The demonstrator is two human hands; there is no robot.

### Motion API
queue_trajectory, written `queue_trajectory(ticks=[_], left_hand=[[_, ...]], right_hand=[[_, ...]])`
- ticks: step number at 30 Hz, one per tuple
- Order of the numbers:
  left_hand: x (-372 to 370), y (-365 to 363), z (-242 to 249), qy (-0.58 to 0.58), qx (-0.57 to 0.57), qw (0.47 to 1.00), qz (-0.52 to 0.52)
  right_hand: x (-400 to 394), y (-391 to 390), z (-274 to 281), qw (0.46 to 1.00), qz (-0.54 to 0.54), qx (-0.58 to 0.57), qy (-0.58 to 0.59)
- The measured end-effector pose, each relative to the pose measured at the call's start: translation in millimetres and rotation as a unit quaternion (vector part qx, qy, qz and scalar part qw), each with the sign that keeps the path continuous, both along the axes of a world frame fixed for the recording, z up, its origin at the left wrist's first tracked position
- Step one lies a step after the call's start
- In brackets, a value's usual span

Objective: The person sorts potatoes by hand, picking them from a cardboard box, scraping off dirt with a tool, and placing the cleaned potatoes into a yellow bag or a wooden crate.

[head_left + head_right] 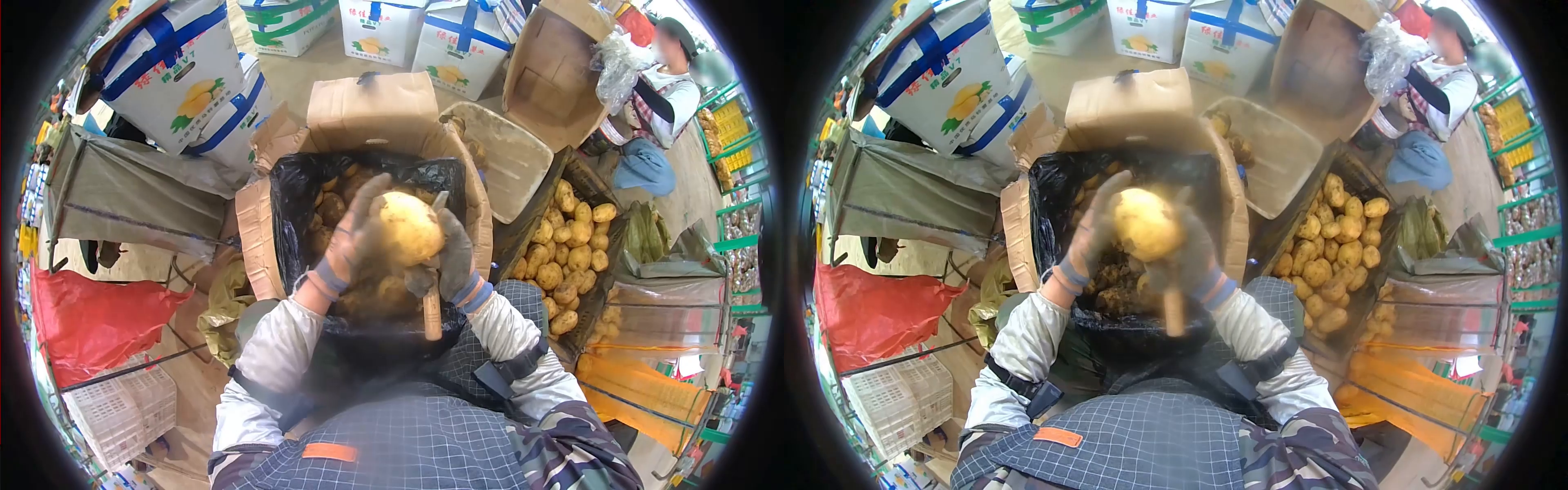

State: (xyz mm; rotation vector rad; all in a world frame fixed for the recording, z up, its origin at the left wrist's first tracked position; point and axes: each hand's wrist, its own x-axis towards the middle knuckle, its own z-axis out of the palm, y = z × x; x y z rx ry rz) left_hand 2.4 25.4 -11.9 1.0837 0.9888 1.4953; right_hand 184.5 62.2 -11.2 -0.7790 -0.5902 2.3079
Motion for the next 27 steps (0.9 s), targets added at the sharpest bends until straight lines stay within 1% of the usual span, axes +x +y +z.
queue_trajectory(ticks=[1, 2, 4, 5, 8, 9, 10, 12, 13, 15, 16, 18, 21, 22, 23, 24, 25, 27], left_hand=[[0.6, -1.4, 2.4, 0.010, 0.006, 1.000, 0.000], [1.3, -3.0, 4.8, 0.019, 0.012, 1.000, 0.000], [-10.4, -1.7, -2.3, 0.022, -0.066, 0.997, 0.028], [-14.0, 1.1, -14.2, 0.071, -0.041, 0.994, 0.070], [-13.0, -2.3, -12.5, 0.200, -0.056, 0.970, 0.124], [-10.4, -1.2, -10.6, 0.224, -0.045, 0.962, 0.149], [-12.4, 0.3, -13.9, 0.244, -0.029, 0.958, 0.151], [-23.2, 3.4, -26.4, 0.284, 0.005, 0.946, 0.156], [-27.5, 4.3, -31.4, 0.275, -0.014, 0.949, 0.155], [-33.3, 5.4, -40.4, 0.255, -0.049, 0.953, 0.155], [-32.4, 7.2, -44.4, 0.201, -0.062, 0.966, 0.149], [-26.1, 8.8, -44.3, 0.091, -0.088, 0.983, 0.130], [-1.8, 4.7, -30.6, 0.152, -0.010, 0.978, 0.141], [0.6, -0.2, -26.2, 0.220, 0.011, 0.968, 0.124], [2.4, -6.0, -22.8, 0.286, 0.032, 0.952, 0.107], [3.8, -9.7, -19.4, 0.349, 0.051, 0.931, 0.090], [4.4, -9.4, -15.5, 0.352, 0.031, 0.931, 0.098], [-8.8, -4.4, -12.2, 0.305, -0.023, 0.948, 0.086]], right_hand=[[-2.2, -1.7, 4.1, 1.000, 0.014, 0.015, -0.008], [-4.9, -3.8, 9.2, 0.998, 0.035, 0.041, -0.040], [-8.2, -7.8, 10.0, 0.989, 0.063, 0.093, -0.099], [-9.1, -8.1, 7.1, 0.982, 0.067, 0.121, -0.125], [-10.6, -9.7, -9.7, 0.974, 0.086, 0.107, -0.182], [-10.2, -12.4, -6.4, 0.971, 0.080, 0.121, -0.187], [-9.0, -14.2, -4.7, 0.969, 0.074, 0.135, -0.194], [-3.8, -11.7, -7.4, 0.970, 0.099, 0.142, -0.172], [-2.0, -10.8, -7.4, 0.970, 0.111, 0.146, -0.160], [-1.0, -12.8, -1.2, 0.991, 0.095, 0.052, -0.080], [-1.0, -11.7, 2.2, 0.996, 0.085, 0.006, -0.038], [-4.7, -9.5, -5.3, 0.993, 0.056, 0.041, -0.096], [-6.5, -10.2, -12.9, 0.977, 0.032, 0.074, -0.195], [-7.6, -10.5, -15.4, 0.969, 0.029, 0.083, -0.230], [-8.0, -12.4, -24.5, 0.971, 0.009, 0.109, -0.212], [-7.5, -13.3, -24.9, 0.974, 0.008, 0.085, -0.208], [-6.9, -13.8, -25.4, 0.977, 0.009, 0.061, -0.204], [-4.9, -11.3, -21.4, 0.985, 0.037, 0.005, -0.166]])
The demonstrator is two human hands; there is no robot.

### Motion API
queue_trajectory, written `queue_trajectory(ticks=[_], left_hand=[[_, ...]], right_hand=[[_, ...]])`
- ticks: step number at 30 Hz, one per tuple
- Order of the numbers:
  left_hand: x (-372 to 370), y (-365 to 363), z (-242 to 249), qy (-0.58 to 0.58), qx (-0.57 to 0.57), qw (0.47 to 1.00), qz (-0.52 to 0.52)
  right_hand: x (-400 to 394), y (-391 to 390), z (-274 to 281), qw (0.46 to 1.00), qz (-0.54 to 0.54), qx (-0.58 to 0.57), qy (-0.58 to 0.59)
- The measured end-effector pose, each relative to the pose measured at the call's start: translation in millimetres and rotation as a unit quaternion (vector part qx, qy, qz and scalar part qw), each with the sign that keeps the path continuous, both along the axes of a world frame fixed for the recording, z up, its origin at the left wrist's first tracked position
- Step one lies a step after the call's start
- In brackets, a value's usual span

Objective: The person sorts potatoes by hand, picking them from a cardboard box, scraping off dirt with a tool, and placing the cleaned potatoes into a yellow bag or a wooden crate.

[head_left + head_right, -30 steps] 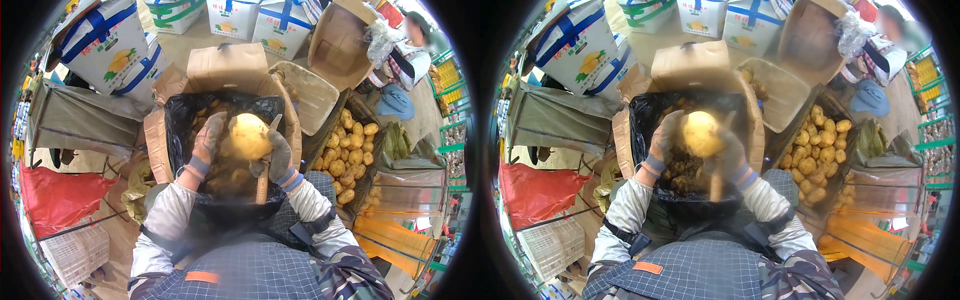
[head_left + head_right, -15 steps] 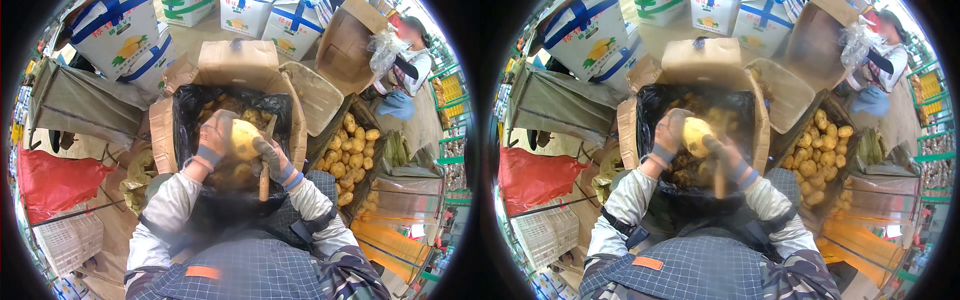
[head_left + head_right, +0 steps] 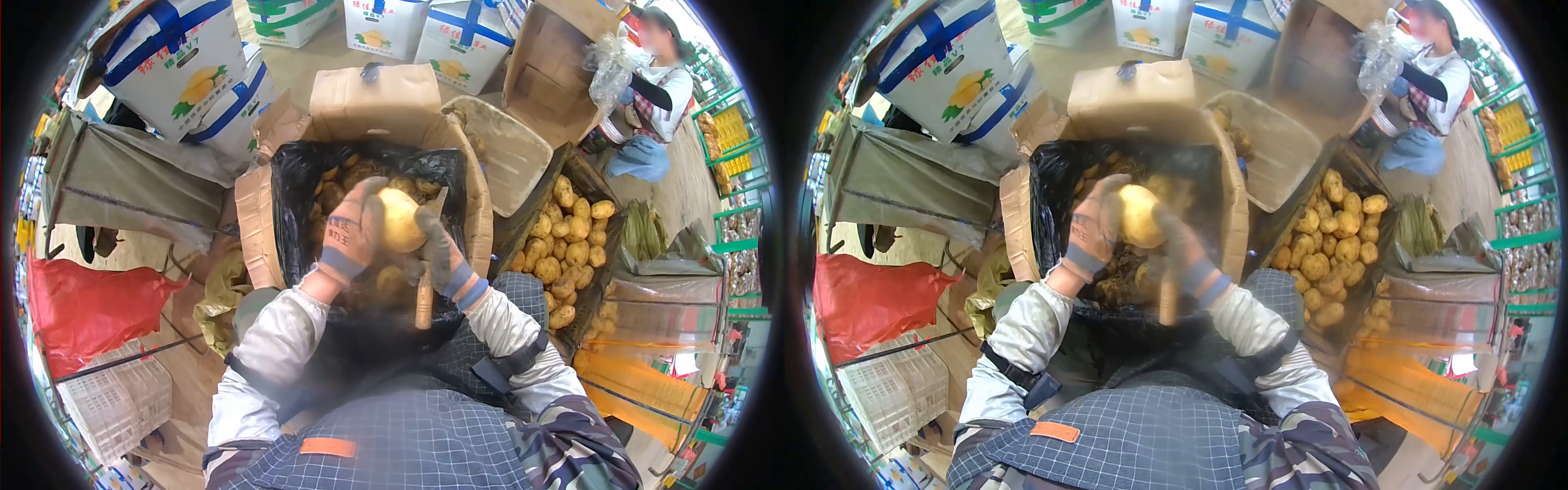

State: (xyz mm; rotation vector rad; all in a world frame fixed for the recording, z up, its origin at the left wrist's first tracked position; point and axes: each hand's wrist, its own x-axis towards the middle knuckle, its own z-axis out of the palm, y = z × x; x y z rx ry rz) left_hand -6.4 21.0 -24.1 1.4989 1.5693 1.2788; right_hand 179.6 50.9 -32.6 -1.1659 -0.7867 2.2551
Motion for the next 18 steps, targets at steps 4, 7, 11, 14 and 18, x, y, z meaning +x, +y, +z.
queue_trajectory(ticks=[4, 7, 11, 14, 18], left_hand=[[-14.4, 7.1, 0.8, -0.018, 0.045, 0.998, 0.025], [-12.9, 9.4, 1.3, -0.065, 0.091, 0.994, -0.014], [6.0, -1.8, 14.5, -0.102, 0.073, 0.989, -0.072], [4.8, -3.6, 12.5, -0.040, 0.058, 0.996, -0.055], [3.8, -1.3, 7.1, 0.077, 0.078, 0.994, 0.000]], right_hand=[[6.6, 15.1, 25.8, 0.990, 0.064, -0.081, 0.094], [2.4, 15.0, 34.6, 0.990, 0.077, -0.069, 0.092], [-0.7, 15.2, 27.8, 0.998, 0.062, 0.002, 0.020], [-2.0, 15.1, 23.5, 0.999, 0.024, -0.015, -0.028], [-4.6, 9.8, 15.4, 1.000, 0.007, 0.022, -0.020]])
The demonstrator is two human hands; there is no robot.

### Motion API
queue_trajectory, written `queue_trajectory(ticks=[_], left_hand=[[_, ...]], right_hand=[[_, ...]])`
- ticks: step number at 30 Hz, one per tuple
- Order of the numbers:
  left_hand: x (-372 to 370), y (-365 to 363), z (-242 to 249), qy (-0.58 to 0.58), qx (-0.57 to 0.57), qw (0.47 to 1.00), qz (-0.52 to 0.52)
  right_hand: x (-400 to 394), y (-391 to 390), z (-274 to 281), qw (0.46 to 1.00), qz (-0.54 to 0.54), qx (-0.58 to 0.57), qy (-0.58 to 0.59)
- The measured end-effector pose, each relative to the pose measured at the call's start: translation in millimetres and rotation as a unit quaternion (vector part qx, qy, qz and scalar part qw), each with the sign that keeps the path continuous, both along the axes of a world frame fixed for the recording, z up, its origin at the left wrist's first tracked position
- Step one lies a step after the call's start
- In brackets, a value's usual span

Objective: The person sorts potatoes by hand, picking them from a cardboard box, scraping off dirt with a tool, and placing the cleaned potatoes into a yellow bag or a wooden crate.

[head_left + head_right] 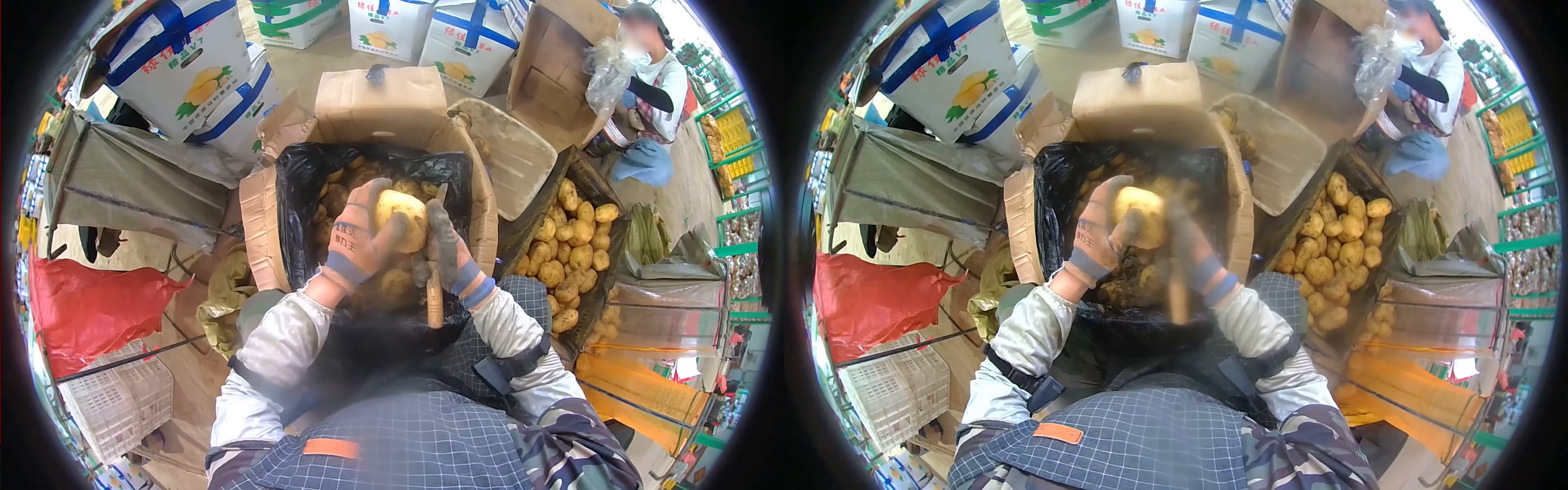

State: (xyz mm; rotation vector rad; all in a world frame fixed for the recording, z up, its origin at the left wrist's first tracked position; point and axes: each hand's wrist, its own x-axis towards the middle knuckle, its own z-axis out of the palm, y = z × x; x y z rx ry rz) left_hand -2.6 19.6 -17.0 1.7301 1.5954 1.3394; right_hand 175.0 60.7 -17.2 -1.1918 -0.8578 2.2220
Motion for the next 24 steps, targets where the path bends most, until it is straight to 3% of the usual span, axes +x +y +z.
queue_trajectory(ticks=[4, 8, 10, 13, 15, 17, 20, 23, 24], left_hand=[[-9.5, 0.9, 1.3, -0.042, -0.052, 0.998, 0.020], [-20.2, 9.6, -21.0, -0.277, -0.117, 0.953, -0.020], [-23.7, 9.8, -11.1, -0.365, -0.165, 0.912, -0.093], [-10.0, -0.1, 14.9, -0.528, -0.243, 0.799, -0.154], [-4.3, 1.0, 17.2, -0.567, -0.235, 0.776, -0.147], [-8.9, 1.4, 6.8, -0.545, -0.204, 0.800, -0.147], [-9.5, -0.1, 3.9, -0.556, -0.187, 0.796, -0.152], [-12.6, -1.5, 6.3, -0.561, -0.200, 0.786, -0.167], [-12.6, -2.0, 6.4, -0.559, -0.209, 0.783, -0.174]], right_hand=[[0.0, -2.4, -5.6, 0.995, -0.001, 0.095, -0.007], [10.4, 8.6, -11.7, 0.993, 0.001, 0.109, -0.042], [15.2, 13.1, -11.2, 0.993, -0.015, 0.111, -0.031], [16.5, 9.6, 1.4, 0.982, -0.069, 0.172, -0.038], [16.9, 12.8, -3.6, 0.956, -0.101, 0.270, -0.056], [20.5, 23.4, -30.5, 0.905, -0.125, 0.399, -0.082], [21.8, 18.0, 22.1, 0.946, -0.104, 0.292, -0.095], [27.5, 23.2, 9.3, 0.952, -0.085, 0.254, -0.149], [27.9, 21.9, 7.1, 0.931, -0.073, 0.313, -0.171]])
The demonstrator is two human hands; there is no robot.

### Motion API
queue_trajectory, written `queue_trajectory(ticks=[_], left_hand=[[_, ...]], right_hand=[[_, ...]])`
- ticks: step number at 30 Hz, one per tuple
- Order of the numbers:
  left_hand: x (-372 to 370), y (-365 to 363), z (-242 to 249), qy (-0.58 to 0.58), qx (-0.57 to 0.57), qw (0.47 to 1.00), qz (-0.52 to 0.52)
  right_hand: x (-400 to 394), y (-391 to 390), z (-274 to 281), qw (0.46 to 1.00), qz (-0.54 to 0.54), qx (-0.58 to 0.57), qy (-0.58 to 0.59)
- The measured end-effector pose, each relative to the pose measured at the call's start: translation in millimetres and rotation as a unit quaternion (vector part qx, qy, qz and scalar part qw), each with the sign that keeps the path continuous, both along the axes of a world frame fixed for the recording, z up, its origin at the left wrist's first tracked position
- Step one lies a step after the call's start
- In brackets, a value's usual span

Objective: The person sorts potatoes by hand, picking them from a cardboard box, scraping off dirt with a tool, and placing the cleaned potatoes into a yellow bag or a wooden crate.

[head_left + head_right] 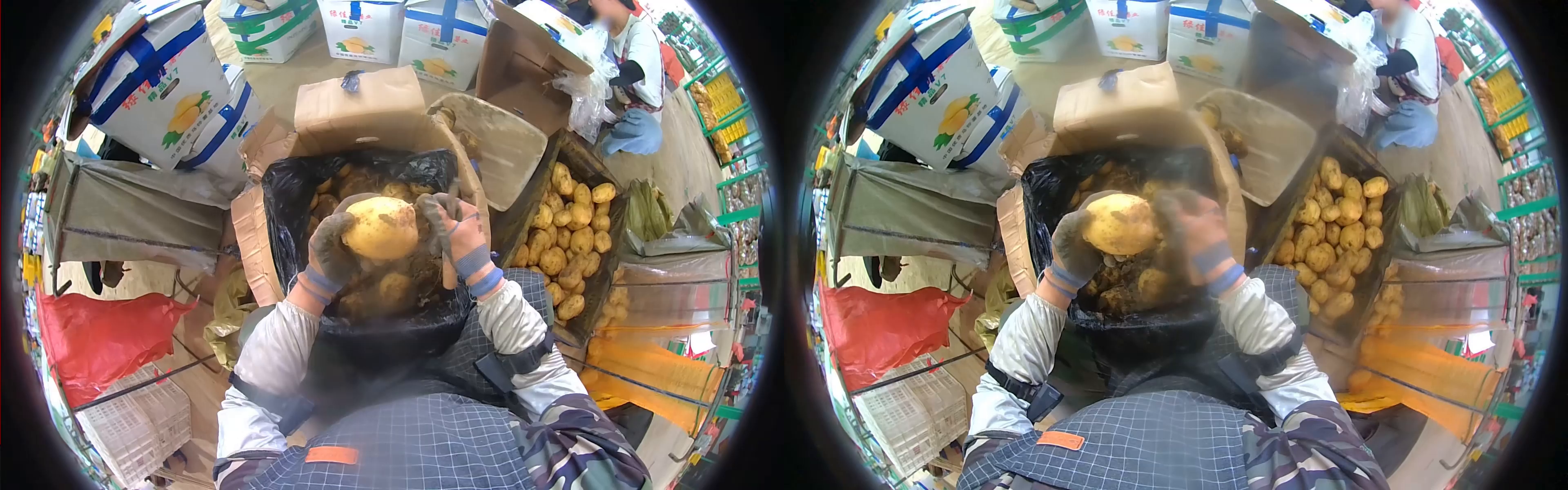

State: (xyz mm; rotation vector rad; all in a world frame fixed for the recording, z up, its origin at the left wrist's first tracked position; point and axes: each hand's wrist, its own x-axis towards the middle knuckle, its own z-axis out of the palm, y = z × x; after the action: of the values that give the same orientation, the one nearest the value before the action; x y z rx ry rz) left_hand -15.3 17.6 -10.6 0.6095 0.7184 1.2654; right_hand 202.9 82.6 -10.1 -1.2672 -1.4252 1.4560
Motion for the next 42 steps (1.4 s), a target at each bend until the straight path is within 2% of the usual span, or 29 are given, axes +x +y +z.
queue_trajectory(ticks=[2, 5, 8, 11, 15, 18, 19, 20, 21, 22, 23, 25, 26, 27, 29, 30, 31, 32, 33, 34, 35, 36, 37, 39, 41, 42], left_hand=[[3.2, 0.7, -2.6, -0.015, -0.003, 1.000, 0.016], [7.3, 0.9, -6.8, -0.011, -0.005, 0.999, 0.049], [4.3, 0.8, -2.3, 0.049, 0.016, 0.997, 0.059], [-0.6, 2.9, -2.3, 0.120, 0.008, 0.990, 0.077], [2.1, 2.6, 18.9, 0.217, -0.022, 0.972, 0.085], [-9.1, 6.6, -7.3, 0.287, 0.088, 0.954, -0.003], [-7.6, 5.2, -16.1, 0.235, 0.055, 0.970, -0.024], [-6.6, 2.8, -29.1, 0.270, 0.099, 0.957, -0.027], [-3.5, 0.6, -31.9, 0.245, 0.106, 0.963, -0.023], [-0.1, -1.5, -33.5, 0.221, 0.112, 0.969, -0.020], [4.9, -3.5, -34.2, 0.139, 0.080, 0.987, -0.010], [2.2, -7.1, -39.2, 0.144, 0.150, 0.976, 0.062], [-1.5, -8.1, -54.6, 0.228, 0.251, 0.933, 0.122], [-5.3, -9.4, -66.0, 0.307, 0.346, 0.868, 0.180], [-12.1, -10.2, -74.8, 0.415, 0.334, 0.822, 0.200], [-16.2, -9.0, -76.5, 0.470, 0.323, 0.793, 0.214], [-19.7, -7.8, -59.2, 0.480, 0.231, 0.823, 0.197], [-19.1, -4.7, -30.2, 0.457, 0.094, 0.870, 0.158], [-19.1, -5.8, -8.6, 0.442, -0.023, 0.886, 0.137], [-17.6, -9.3, 11.3, 0.503, -0.049, 0.856, 0.110], [-13.4, -19.6, 32.7, 0.610, -0.068, 0.786, 0.069], [-17.0, -23.7, 16.8, 0.650, -0.054, 0.756, 0.053], [-17.4, -28.9, 14.0, 0.658, -0.079, 0.748, 0.042], [-27.0, -44.6, 33.3, 0.604, -0.072, 0.793, 0.048], [-43.1, -61.0, 32.3, 0.520, -0.005, 0.830, 0.201], [-53.0, -67.1, 35.0, 0.405, 0.001, 0.873, 0.271]], right_hand=[[-1.4, -1.9, -3.7, 0.991, 0.025, 0.115, -0.066], [-4.7, -3.4, -13.3, 0.994, 0.018, 0.097, -0.043], [-1.6, -4.9, 3.5, 0.967, 0.048, 0.210, -0.138], [0.3, -11.8, 15.8, 0.896, 0.124, 0.241, -0.352], [-1.2, -8.5, 9.9, 0.850, 0.173, 0.198, -0.456], [0.6, 0.2, 11.4, 0.847, 0.171, 0.153, -0.480], [1.8, 1.7, 6.0, 0.848, 0.171, 0.157, -0.477], [4.1, 3.0, -3.4, 0.849, 0.168, 0.161, -0.475], [4.8, 4.6, -8.2, 0.849, 0.167, 0.167, -0.473], [4.3, 7.0, -11.2, 0.890, 0.148, 0.124, -0.414], [4.0, 6.5, -12.1, 0.906, 0.125, 0.125, -0.384], [2.7, 2.3, -8.8, 0.935, 0.085, 0.126, -0.320], [2.5, 6.0, -9.4, 0.941, 0.095, 0.119, -0.303], [1.5, 6.6, -6.5, 0.937, 0.097, 0.120, -0.312], [-1.1, 3.2, 1.7, 0.930, 0.105, 0.123, -0.331], [-0.3, 3.1, -10.4, 0.919, 0.086, 0.142, -0.358], [4.1, -2.2, -18.4, 0.895, 0.083, 0.245, -0.363], [0.5, 2.8, -20.5, 0.905, 0.070, 0.158, -0.390], [1.2, 3.4, -16.2, 0.898, 0.089, 0.143, -0.407], [-0.2, -1.4, -12.3, 0.898, 0.071, 0.159, -0.403], [4.9, -0.7, -26.2, 0.897, 0.070, 0.175, -0.401], [9.6, 3.3, -35.7, 0.912, 0.085, 0.183, -0.357], [3.8, -3.0, -20.8, 0.936, 0.099, 0.161, -0.297], [3.1, -6.8, -20.6, 0.948, 0.124, 0.130, -0.264], [2.4, -12.4, -23.5, 0.961, 0.126, 0.113, -0.219], [8.6, -11.4, -28.6, 0.965, 0.130, 0.089, -0.211]])
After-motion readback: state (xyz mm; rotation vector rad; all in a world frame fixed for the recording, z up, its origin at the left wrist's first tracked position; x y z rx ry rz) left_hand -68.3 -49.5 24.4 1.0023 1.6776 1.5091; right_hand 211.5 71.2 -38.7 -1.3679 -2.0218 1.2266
